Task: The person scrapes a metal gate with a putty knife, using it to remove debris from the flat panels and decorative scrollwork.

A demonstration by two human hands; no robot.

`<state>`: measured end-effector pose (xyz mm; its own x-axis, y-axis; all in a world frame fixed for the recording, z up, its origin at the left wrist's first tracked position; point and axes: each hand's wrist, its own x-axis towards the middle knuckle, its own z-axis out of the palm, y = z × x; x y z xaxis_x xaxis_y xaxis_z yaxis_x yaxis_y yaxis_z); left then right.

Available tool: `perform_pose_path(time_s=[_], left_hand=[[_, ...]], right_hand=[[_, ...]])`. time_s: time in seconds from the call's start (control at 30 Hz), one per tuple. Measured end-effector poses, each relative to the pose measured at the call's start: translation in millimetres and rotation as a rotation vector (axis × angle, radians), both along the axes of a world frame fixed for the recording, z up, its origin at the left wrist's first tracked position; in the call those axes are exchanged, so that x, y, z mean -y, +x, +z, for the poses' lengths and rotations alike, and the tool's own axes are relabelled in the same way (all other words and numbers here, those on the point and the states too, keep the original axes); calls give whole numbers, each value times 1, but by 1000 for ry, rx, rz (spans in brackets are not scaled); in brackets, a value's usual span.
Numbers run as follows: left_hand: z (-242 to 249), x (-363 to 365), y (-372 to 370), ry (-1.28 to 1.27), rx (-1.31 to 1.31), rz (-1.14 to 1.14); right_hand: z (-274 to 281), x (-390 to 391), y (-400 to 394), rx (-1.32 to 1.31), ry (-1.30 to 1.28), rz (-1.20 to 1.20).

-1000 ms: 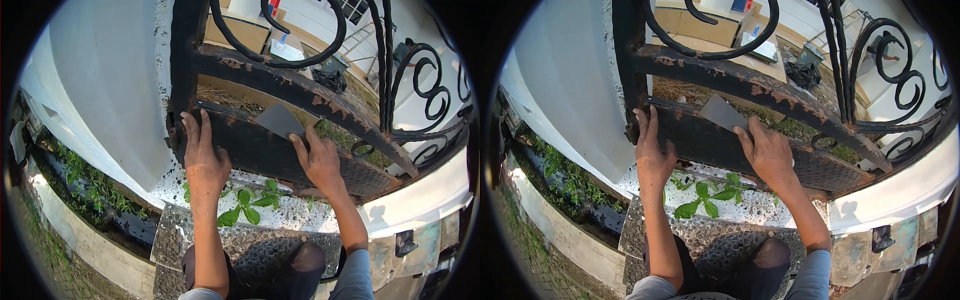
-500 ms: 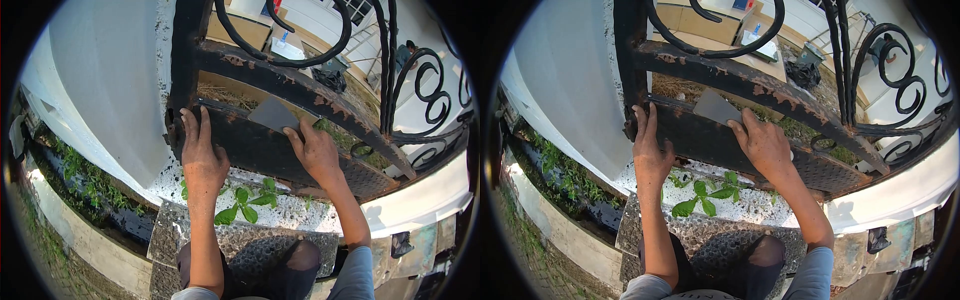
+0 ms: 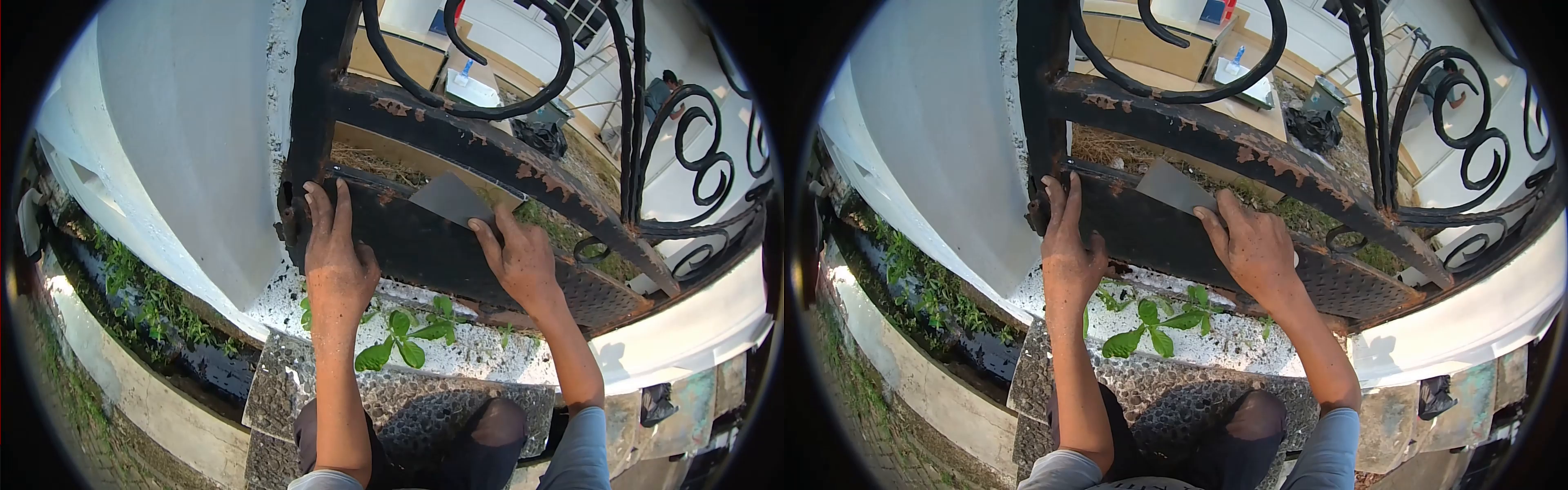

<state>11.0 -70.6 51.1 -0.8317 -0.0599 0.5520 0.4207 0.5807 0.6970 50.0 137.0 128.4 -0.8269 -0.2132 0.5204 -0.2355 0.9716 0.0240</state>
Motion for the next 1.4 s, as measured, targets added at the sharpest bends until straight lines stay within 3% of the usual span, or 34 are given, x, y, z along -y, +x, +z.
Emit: perform_pose_path(time_s=[0.37,0.7,0.8,0.9,1.0,1.1,1.3,1.4], left_hand=[[-2,0,-1,-29,5,57],[0,-1,-1,-58,-11,62],[-1,-3,-1,-60,7,77],[-1,-4,-2,-57,13,82],[-3,-1,-3,-34,-17,51],[0,-1,-1,-3,10,7],[-3,-3,-2,-59,-13,87],[-1,-2,-1,-54,14,71]], right_hand=[[-1,1,-6,-150,176,38],[3,7,-1,-104,174,-22],[12,8,-3,116,112,-187],[25,4,-8,290,24,-195],[22,5,-15,664,-53,-105],[29,6,-4,526,-225,-115],[6,4,-3,72,-14,-99],[1,3,-4,18,-5,-50]])
